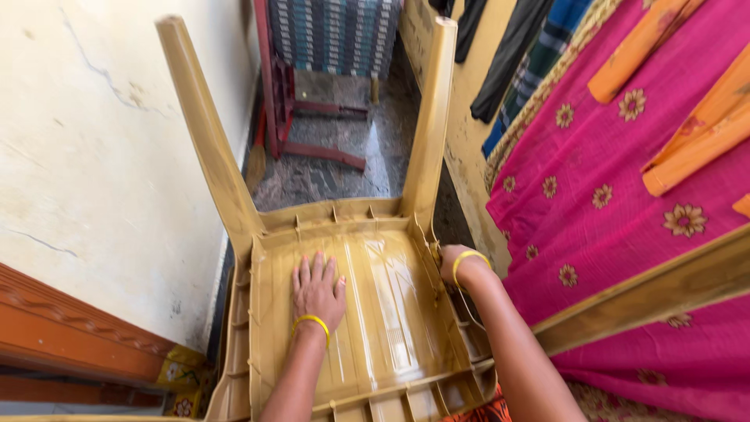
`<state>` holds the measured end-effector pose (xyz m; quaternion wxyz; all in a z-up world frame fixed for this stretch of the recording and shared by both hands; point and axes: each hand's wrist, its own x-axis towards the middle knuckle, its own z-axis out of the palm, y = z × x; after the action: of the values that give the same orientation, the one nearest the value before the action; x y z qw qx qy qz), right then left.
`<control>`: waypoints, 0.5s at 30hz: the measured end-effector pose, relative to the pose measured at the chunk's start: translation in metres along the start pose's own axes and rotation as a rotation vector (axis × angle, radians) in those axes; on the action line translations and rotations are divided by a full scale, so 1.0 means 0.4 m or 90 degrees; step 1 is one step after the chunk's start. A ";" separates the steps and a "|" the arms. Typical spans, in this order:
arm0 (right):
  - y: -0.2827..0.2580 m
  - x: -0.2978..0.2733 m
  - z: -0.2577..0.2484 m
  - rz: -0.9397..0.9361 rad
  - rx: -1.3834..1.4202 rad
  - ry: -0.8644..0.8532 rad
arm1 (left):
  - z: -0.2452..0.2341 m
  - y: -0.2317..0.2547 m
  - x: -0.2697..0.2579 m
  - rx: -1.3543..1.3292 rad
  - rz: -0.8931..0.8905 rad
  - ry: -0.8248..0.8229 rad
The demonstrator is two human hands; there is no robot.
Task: The person cleans the underside and legs of a plastic chair using a cloth.
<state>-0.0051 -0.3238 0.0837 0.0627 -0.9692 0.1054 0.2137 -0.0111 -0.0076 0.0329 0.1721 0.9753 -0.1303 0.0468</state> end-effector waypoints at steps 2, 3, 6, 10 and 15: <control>0.006 -0.039 -0.037 0.084 -0.056 -0.038 | -0.003 0.000 0.010 -0.004 -0.008 -0.005; 0.015 -0.068 -0.050 0.063 -0.066 -0.047 | -0.002 0.001 0.007 -0.006 -0.010 -0.012; 0.053 -0.156 -0.093 -0.098 0.035 -0.015 | 0.003 -0.003 0.009 -0.004 -0.006 -0.012; 0.008 -0.163 -0.144 -0.207 0.172 0.173 | 0.009 -0.003 0.008 -0.008 0.005 0.010; -0.094 -0.073 -0.040 -0.100 0.142 0.212 | 0.011 -0.009 0.007 -0.022 0.007 0.010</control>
<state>-0.0159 -0.2849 0.1135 0.1680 -0.9833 0.0616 0.0318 -0.0073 -0.0064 0.0279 0.1899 0.9710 -0.1354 0.0528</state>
